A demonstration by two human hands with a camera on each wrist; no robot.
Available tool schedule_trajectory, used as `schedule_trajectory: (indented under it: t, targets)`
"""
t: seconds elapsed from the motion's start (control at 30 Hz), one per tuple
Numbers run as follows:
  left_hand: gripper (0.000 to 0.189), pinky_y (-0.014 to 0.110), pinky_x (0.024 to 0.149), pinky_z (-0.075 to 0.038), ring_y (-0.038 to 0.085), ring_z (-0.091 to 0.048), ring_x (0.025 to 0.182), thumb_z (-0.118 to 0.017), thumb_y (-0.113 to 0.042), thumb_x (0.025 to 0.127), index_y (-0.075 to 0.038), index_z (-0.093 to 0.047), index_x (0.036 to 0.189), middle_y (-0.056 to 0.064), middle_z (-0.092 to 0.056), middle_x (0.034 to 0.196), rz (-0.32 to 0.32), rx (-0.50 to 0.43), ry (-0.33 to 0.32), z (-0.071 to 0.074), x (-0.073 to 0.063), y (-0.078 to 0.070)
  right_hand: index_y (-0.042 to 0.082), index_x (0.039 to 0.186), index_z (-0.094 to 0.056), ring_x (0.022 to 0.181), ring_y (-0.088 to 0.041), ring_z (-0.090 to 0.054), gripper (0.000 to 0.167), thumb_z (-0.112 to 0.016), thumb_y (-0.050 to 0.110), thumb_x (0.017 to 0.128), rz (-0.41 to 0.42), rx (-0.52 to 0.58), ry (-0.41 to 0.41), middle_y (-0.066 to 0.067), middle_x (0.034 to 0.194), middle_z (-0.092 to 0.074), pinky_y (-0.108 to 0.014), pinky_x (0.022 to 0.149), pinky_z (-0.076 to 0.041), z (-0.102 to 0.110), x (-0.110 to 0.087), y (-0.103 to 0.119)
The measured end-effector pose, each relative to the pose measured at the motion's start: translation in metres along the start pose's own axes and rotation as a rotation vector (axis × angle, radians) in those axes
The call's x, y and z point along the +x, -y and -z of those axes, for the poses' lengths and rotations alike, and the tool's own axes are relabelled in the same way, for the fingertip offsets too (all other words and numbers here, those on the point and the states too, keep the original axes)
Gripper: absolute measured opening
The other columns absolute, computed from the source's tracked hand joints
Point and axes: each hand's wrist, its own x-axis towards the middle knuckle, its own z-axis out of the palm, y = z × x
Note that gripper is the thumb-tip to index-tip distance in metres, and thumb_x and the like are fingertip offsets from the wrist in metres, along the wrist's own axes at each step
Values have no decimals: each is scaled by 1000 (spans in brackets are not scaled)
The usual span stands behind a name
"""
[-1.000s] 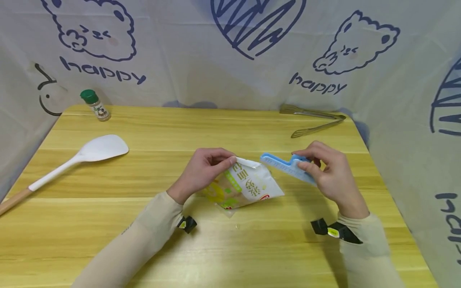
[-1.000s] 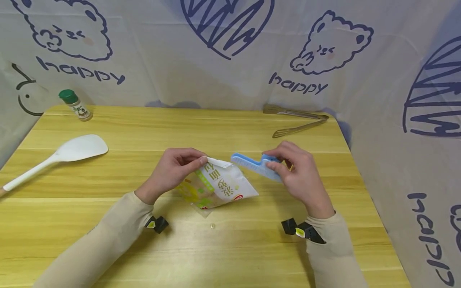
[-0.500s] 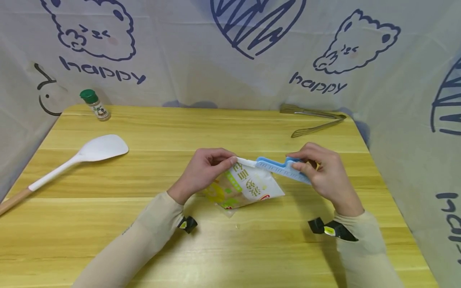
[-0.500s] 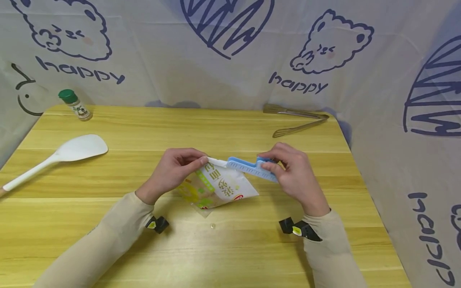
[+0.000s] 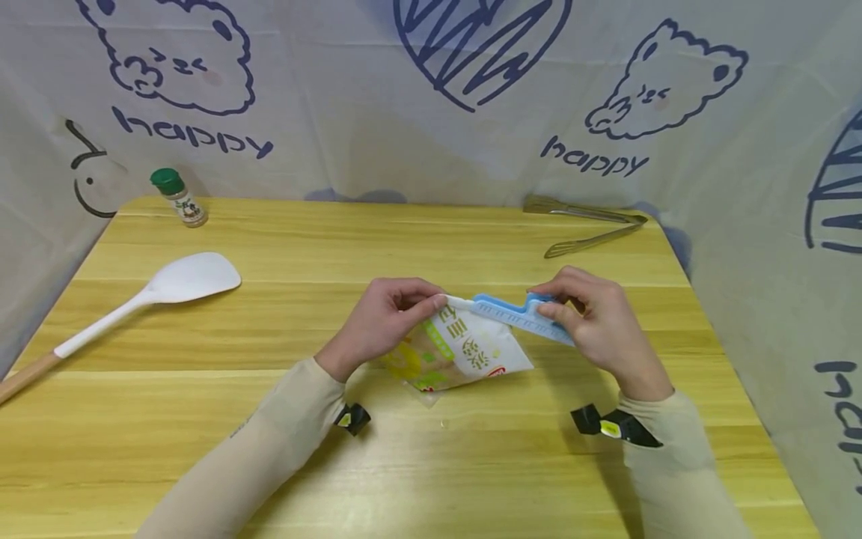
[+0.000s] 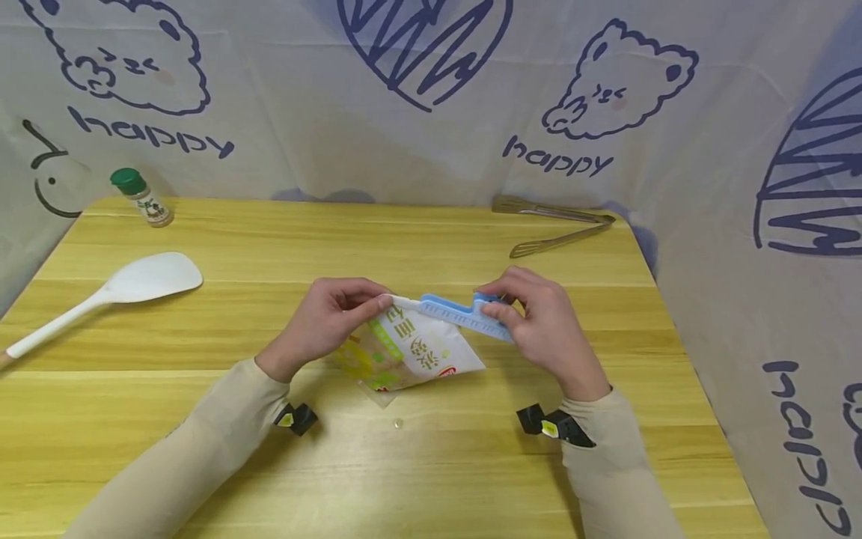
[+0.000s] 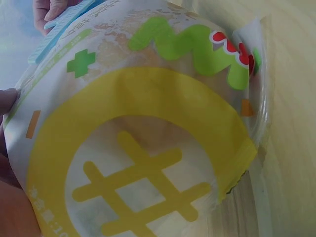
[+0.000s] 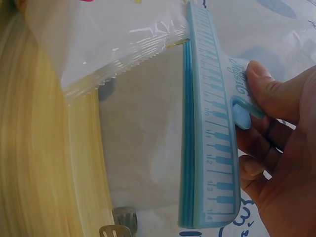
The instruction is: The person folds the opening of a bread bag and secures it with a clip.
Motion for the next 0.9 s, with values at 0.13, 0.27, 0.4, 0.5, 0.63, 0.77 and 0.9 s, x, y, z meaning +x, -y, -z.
schedule_trajectory:
  t: [0.13,0.27,0.4,0.5,0.63,0.77,0.9]
  targets:
    - [17,29,61,-52,18,-69,73,-64,-12,97,1,-74,102,6,-73,88,-7,5,-2,-1,1,1,6,99,-75,60,-13,-42,16,-74,-2,85,-5,-26,9,8,83,-60,-26,53,-33,-1,2,0]
    - [17,29,62,-53,18,-69,74,-64,-12,97,0,-74,102,6,-73,88,-12,13,-2,-1,1,2,6,99,-75,60,-13,-42,15,-75,-1,85,-7,-43,14,8,83,-60,-26,53,-33,-2,3,1]
    - [16,29,61,-52,18,-69,73,-64,-12,97,0,-74,102,5,-74,87,-16,8,7,-1,2,2,7,100,-75,60,-13,-43,15,-74,1,86,-12,-46,27,8,84,-60,-27,52,-34,-3,4,2]
    - [16,29,62,-52,18,-70,74,-64,-11,97,0,-73,102,4,-74,87,-22,4,23,-1,2,1,7,100,-75,60,-13,-43,15,-74,1,86,-13,-50,32,8,84,-60,-28,52,-34,-3,4,3]
    - [15,29,64,-53,18,-70,76,-63,-11,98,0,-73,102,4,-74,88,-25,10,36,0,2,0,8,100,-75,60,-13,-42,15,-74,2,87,-3,-60,39,9,83,-59,-26,53,-34,-4,5,5]
    - [12,27,65,-51,16,-70,77,-64,-11,97,0,-67,101,4,-74,89,-18,26,34,1,2,0,9,101,-75,59,-13,-42,15,-74,4,87,-5,-61,44,9,82,-58,-26,53,-34,-5,5,5]
    - [10,26,66,-48,15,-69,77,-65,-10,96,-1,-62,99,4,-74,88,-10,41,30,1,1,-1,9,101,-75,59,-13,-42,15,-74,4,87,-7,-63,43,9,81,-57,-26,53,-34,-7,5,5]
